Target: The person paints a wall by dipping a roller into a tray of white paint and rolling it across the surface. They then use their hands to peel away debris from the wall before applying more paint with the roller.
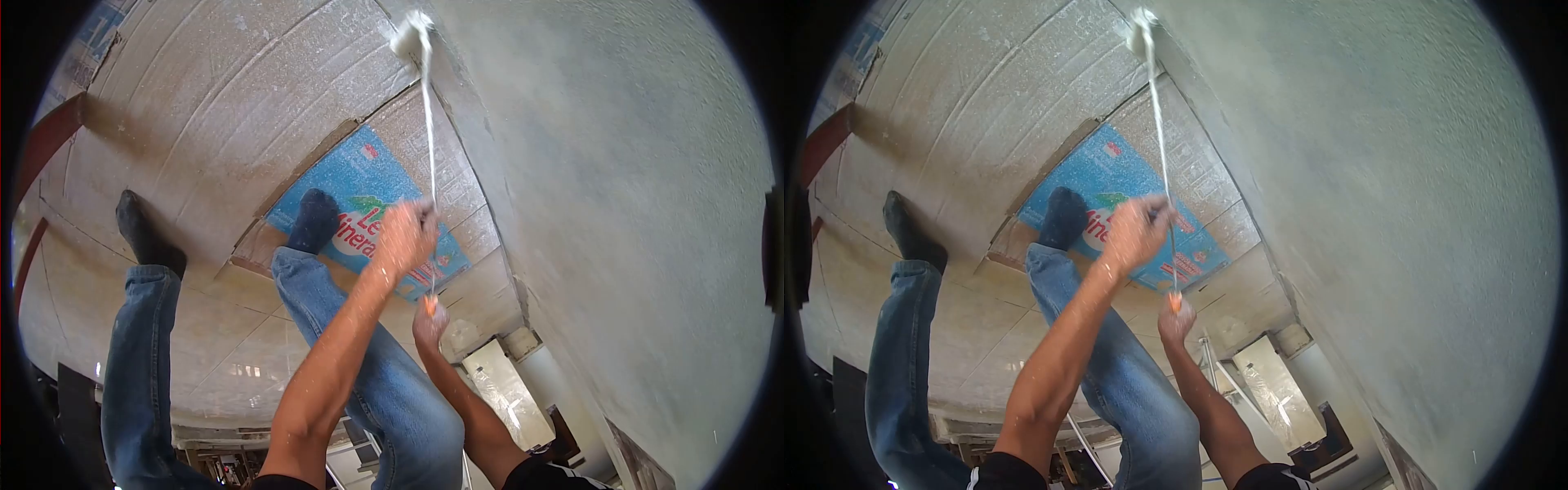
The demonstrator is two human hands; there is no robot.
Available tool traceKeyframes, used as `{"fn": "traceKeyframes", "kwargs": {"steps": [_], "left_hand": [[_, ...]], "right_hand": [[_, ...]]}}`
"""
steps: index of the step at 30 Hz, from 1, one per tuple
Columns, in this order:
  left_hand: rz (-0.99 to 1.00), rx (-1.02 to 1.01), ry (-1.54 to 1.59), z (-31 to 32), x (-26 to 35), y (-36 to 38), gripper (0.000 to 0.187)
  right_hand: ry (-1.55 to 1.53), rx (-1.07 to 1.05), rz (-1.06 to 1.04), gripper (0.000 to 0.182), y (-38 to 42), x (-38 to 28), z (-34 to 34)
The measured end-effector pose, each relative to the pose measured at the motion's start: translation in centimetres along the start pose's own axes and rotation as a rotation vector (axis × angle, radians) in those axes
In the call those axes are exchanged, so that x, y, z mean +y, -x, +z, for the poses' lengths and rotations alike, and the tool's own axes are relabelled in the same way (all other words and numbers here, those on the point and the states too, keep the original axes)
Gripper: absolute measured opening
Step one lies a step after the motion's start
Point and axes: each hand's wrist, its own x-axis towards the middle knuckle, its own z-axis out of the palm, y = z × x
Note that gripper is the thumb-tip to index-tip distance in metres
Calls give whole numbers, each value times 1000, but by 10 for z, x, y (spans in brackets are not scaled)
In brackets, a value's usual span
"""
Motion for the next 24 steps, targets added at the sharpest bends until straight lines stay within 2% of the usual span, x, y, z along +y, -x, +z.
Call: {"fn": "traceKeyframes", "kwargs": {"steps": [4,6,7,9,10,13,14,15,16,18,21,24], "left_hand": [[112,82,-98,8,-1,-8,16],[105,-38,-120,35,-12,15,16],[126,-81,-107,57,-22,34,16],[126,-183,-82,89,-31,64,15],[94,-247,-65,92,-25,73,15],[100,-168,-62,85,-29,64,17],[77,-120,-17,76,-32,51,18],[53,-71,24,64,-37,33,20],[68,-32,-66,39,-26,16,21],[98,23,-158,12,-5,1,21],[130,44,-162,7,8,5,18],[79,-92,-163,58,-7,60,20]], "right_hand": [[-118,19,72,28,-9,-10,-13],[63,-7,67,30,22,20,-40],[183,55,-15,29,51,60,-49],[210,72,92,25,90,97,-73],[104,100,213,28,96,85,-85],[576,166,-476,30,84,106,-69],[400,39,-178,33,68,97,-55],[309,70,-163,26,48,72,-38],[218,99,-143,19,30,40,-24],[-12,20,-25,26,2,-8,-14],[-76,-6,124,30,18,-17,-34],[150,23,44,30,81,30,-83]]}}
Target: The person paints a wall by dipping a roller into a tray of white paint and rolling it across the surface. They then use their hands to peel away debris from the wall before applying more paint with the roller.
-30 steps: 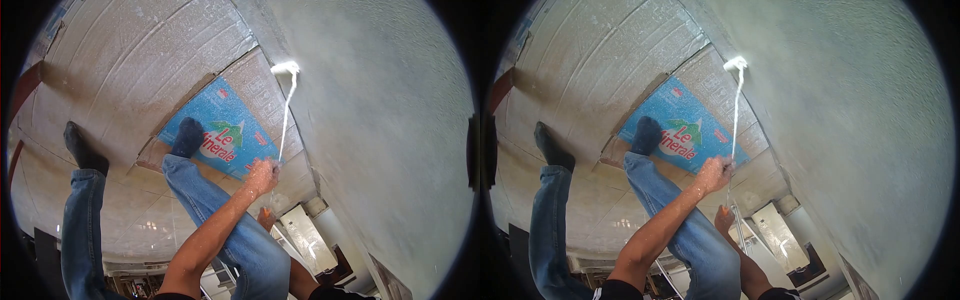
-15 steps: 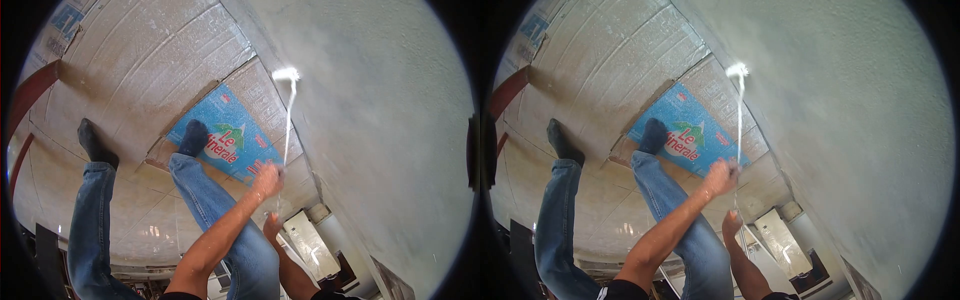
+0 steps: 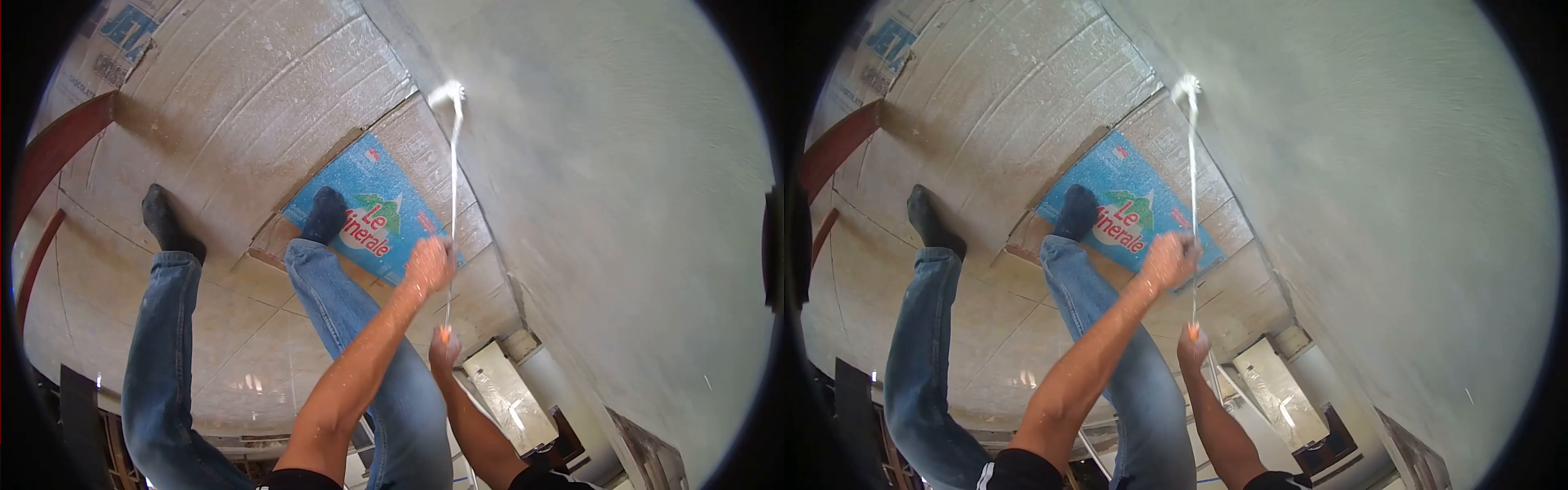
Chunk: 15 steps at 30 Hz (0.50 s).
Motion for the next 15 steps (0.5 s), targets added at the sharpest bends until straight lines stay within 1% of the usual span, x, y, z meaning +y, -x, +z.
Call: {"fn": "traceKeyframes", "kwargs": {"steps": [1,2,4,5,6,7,9,11,12,13,14,15], "left_hand": [[-13,-59,-15,16,3,16,23],[-26,-76,-3,20,17,38,21],[-84,-125,47,18,45,72,19],[-127,-154,87,15,57,86,18],[-172,-187,126,12,68,100,17],[-241,-222,294,6,78,111,16],[-381,-296,632,-12,99,134,15],[-365,-321,678,-46,131,153,19],[-364,-337,697,-64,146,166,21],[-358,-287,700,-79,160,178,21],[-356,-242,697,-96,174,192,21],[-352,-198,692,-114,186,204,22]], "right_hand": [[8,-14,33,32,23,10,-23],[13,-31,71,35,45,12,-48],[-17,-282,320,39,75,-21,-120],[-48,-352,200,40,96,-16,-148],[-150,-434,153,36,115,-12,-178],[-372,-534,309,33,125,-34,-215],[-708,-791,493,28,136,-79,-292],[-803,-877,346,30,141,-116,-338],[-830,-952,469,31,142,-152,-365],[-856,-1028,593,31,136,-184,-385],[-816,-1043,532,33,134,-196,-394],[-805,-1000,549,33,135,-206,-394]]}}
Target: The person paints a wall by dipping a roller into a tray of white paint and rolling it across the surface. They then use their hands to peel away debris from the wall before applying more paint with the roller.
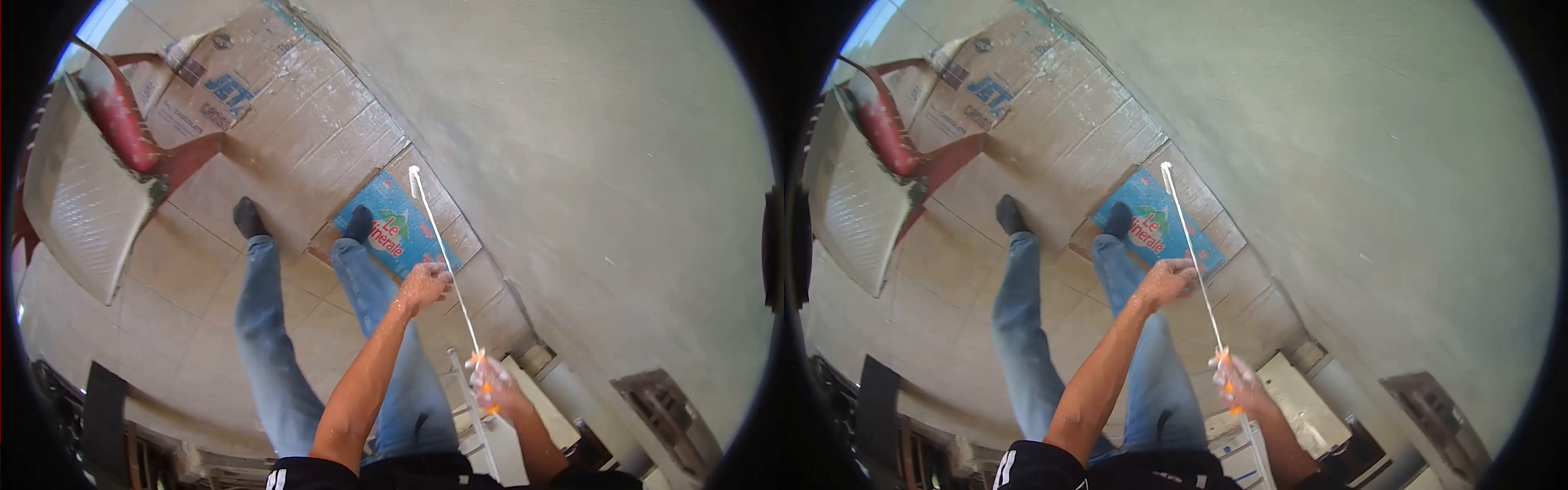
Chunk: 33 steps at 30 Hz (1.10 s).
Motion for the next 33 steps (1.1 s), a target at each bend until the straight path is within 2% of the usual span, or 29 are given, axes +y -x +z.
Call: {"fn": "traceKeyframes", "kwargs": {"steps": [1,3,5,9,12,13,14,16,20,21,25,28,31,33], "left_hand": [[92,-8,-300,-14,17,23,25],[222,95,-301,-41,37,72,27],[100,155,-174,-79,57,128,32],[126,400,-77,-155,68,238,28],[119,599,-35,-203,58,312,26],[93,633,-64,-219,55,336,25],[125,662,-66,-228,52,359,23],[75,733,-173,-259,39,397,21],[-2,826,-202,-292,16,458,17],[0,845,-197,-293,13,469,18],[-50,937,-269,-297,-3,499,20],[38,940,-247,-312,-20,515,19],[46,988,-325,-318,-27,531,21],[47,1021,-382,-313,-31,544,24]], "right_hand": [[-2,31,13,32,3,-8,12],[86,96,-4,29,8,-14,36],[256,175,-58,28,14,-6,64],[132,67,-148,30,37,20,91],[270,27,-165,32,32,52,83],[436,148,-259,37,31,62,84],[766,403,-376,39,60,42,108],[823,477,-437,39,72,45,127],[659,314,-691,37,87,74,153],[646,278,-587,39,103,68,163],[654,143,-482,44,131,57,182],[729,69,-523,44,130,57,191],[656,113,-709,44,114,82,210],[603,157,-676,43,119,95,217]]}}
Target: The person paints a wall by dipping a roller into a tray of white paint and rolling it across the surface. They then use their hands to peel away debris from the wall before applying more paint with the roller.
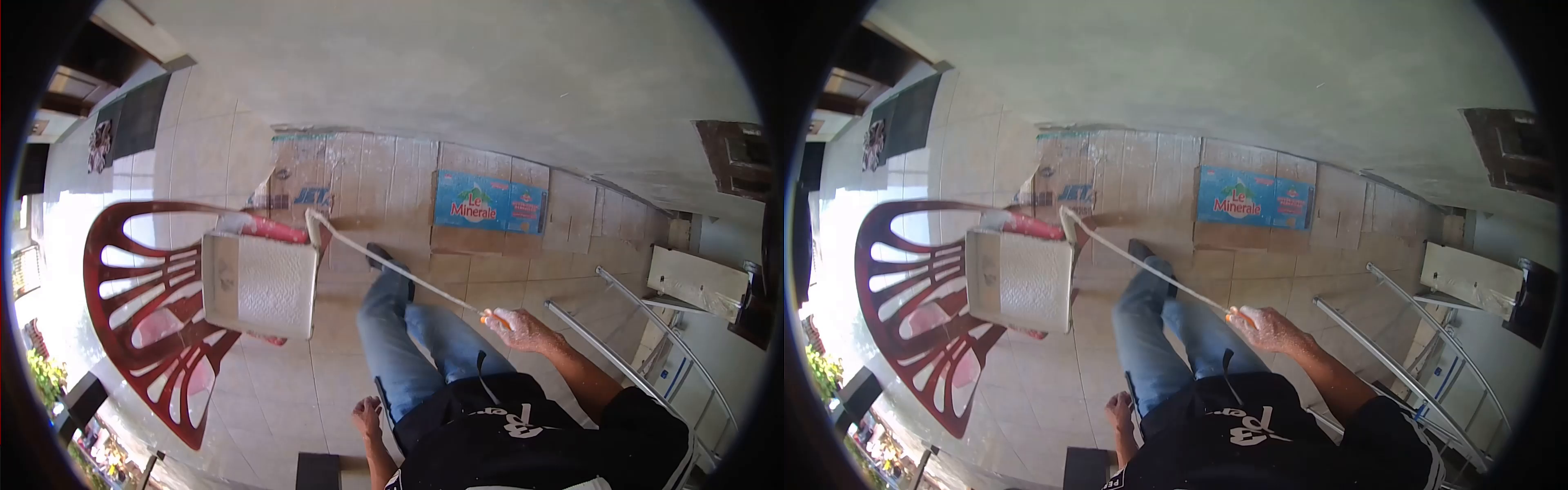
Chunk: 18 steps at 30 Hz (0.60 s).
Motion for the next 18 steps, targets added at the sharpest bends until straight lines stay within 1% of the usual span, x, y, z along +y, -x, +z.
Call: {"fn": "traceKeyframes", "kwargs": {"steps": [1,2,3,4,5,6,7,8,10,12,14,17,18], "left_hand": [[17,37,-56,-16,-10,6,24],[40,71,-101,-24,-17,8,24],[67,97,-140,-26,-21,5,25],[36,75,-180,-36,-34,0,26],[21,93,-124,-42,-50,-2,26],[5,116,-67,-46,-65,-6,26],[-7,139,-13,-50,-71,-6,26],[-5,118,-27,-54,-75,-7,26],[-11,70,-57,-64,-83,-5,26],[-30,61,67,-73,-89,-6,26],[-58,73,168,-82,-86,-7,26],[-65,82,161,-96,-78,-6,26],[-76,88,200,-99,-81,-7,25]], "right_hand": [[-17,15,24,42,6,-2,10],[23,7,26,40,12,6,19],[-4,19,7,40,17,8,20],[-34,27,-5,40,24,8,23],[-66,30,-9,39,32,8,27],[-99,78,-43,40,34,15,36],[-113,11,-3,39,33,10,36],[-128,-49,36,39,32,3,35],[-139,-138,98,39,27,-18,33],[-129,-217,129,39,18,-51,37],[-127,-246,122,38,11,-77,47],[-142,-297,155,38,2,-113,62],[-148,-314,173,38,-3,-124,69]]}}
